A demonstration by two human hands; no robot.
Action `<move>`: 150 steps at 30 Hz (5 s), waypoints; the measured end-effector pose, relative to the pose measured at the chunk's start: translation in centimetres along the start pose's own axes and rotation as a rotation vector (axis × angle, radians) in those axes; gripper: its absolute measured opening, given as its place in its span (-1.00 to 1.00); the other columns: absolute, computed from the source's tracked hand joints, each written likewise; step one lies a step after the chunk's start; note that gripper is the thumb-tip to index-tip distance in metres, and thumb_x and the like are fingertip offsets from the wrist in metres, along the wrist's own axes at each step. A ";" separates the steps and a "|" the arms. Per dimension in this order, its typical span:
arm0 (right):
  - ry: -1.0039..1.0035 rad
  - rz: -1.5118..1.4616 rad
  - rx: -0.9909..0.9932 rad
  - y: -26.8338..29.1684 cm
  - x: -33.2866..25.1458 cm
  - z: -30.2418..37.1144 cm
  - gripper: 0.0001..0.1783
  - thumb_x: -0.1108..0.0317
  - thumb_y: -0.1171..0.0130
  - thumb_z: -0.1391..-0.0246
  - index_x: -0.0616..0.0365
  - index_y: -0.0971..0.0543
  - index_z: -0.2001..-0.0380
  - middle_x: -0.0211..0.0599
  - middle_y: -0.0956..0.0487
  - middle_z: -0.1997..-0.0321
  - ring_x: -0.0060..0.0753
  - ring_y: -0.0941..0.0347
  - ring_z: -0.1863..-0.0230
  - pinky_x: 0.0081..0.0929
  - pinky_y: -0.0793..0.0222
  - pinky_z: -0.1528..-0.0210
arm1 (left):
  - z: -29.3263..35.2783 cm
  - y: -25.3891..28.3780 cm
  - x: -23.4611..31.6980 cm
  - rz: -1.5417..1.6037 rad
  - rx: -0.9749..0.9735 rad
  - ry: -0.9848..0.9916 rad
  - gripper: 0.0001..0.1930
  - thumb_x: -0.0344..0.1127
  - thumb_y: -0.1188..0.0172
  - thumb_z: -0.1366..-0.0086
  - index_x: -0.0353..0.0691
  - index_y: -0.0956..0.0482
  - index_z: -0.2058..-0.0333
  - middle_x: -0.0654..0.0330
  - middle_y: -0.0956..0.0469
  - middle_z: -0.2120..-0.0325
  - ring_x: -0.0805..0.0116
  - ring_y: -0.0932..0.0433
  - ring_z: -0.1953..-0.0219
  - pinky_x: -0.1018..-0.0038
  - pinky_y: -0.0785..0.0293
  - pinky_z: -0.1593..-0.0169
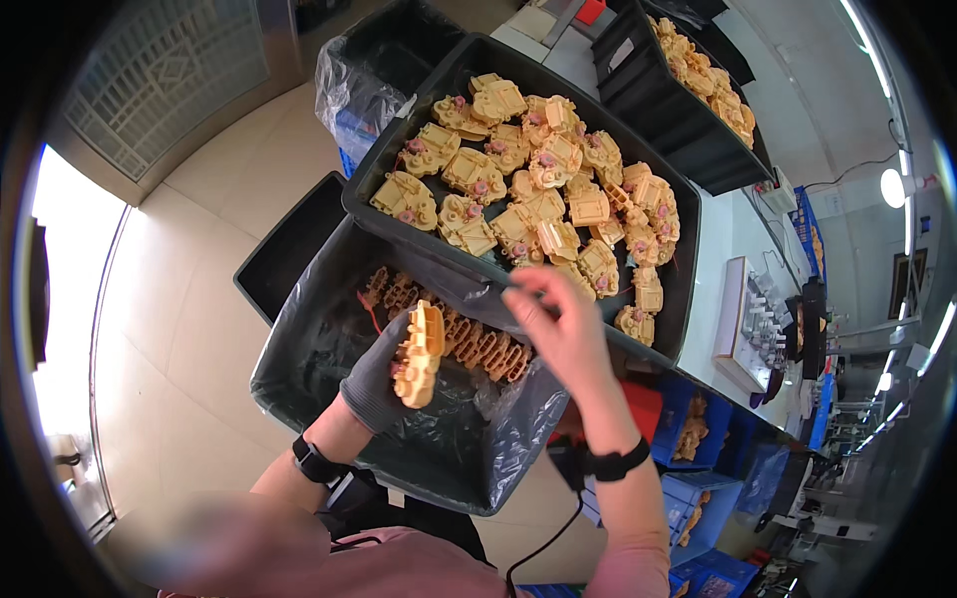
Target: Sorting and stacking yellow plastic toy components from a large tray into a black crate lined with a plastic bag.
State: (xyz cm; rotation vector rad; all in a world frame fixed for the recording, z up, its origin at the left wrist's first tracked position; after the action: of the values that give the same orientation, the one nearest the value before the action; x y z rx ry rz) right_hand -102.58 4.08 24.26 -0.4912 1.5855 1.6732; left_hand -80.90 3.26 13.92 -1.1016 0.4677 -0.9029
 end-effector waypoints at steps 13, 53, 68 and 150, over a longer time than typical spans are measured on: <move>0.066 0.170 0.391 6.0 11.3 -7.7 -0.49 0.32 -0.14 -0.10 0.28 -0.31 -0.09 -0.07 -0.48 0.01 -0.25 -0.45 -0.02 -0.43 -0.31 -0.06 | 3.4 5.3 0.5 0.098 0.177 0.207 -0.58 0.05 -0.12 -0.29 -0.16 -0.48 0.08 0.23 -0.62 0.38 0.45 -0.63 0.43 0.58 -0.58 0.34; 0.619 0.165 -0.733 -15.4 -0.5 7.7 -0.06 0.41 -0.44 0.33 -0.06 -0.23 -0.20 -0.26 -0.21 -0.32 -0.14 -0.18 -0.29 -0.21 -0.19 -0.22 | 6.6 13.0 1.5 -0.183 0.109 0.719 -0.61 0.01 -0.06 -0.33 -0.23 -0.54 0.17 0.23 -0.63 0.27 0.49 -0.62 0.30 0.57 -0.58 0.21; 0.180 0.048 -0.784 -17.0 3.5 3.3 -0.20 0.22 -0.45 0.22 0.20 -0.28 -0.09 -0.06 -0.43 -0.03 -0.07 -0.46 -0.02 -0.31 -0.40 -0.04 | 6.2 9.5 5.2 -1.069 0.093 0.041 -0.31 0.00 -0.28 -0.08 -0.27 -0.31 -0.11 0.08 -0.45 -0.01 0.26 -0.43 -0.07 0.41 -0.37 -0.10; 0.433 0.305 0.034 -31.9 18.2 -12.7 -0.69 0.06 -0.25 0.07 -0.05 -0.60 0.27 -0.35 -0.47 0.15 -0.20 -0.33 0.01 -0.16 -0.19 -0.07 | -13.8 21.4 8.1 -1.529 0.651 -0.509 -0.61 -0.30 0.02 -0.37 -0.25 -0.33 -0.15 0.09 -0.40 -0.08 0.27 -0.35 -0.15 0.49 -0.21 -0.22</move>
State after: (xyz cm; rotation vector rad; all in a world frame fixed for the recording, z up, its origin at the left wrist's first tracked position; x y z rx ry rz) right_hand -93.29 -5.46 -12.22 -0.6531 2.0848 1.8455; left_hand -77.91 -7.52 -10.36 -0.8865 -1.2218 -1.7947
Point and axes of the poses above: each hand's wrist, its own z-axis away from the middle knuckle, its own y-axis out of the back of the hand, x = y × z, the point moved 1 cm from there along -z, towards the middle knuckle
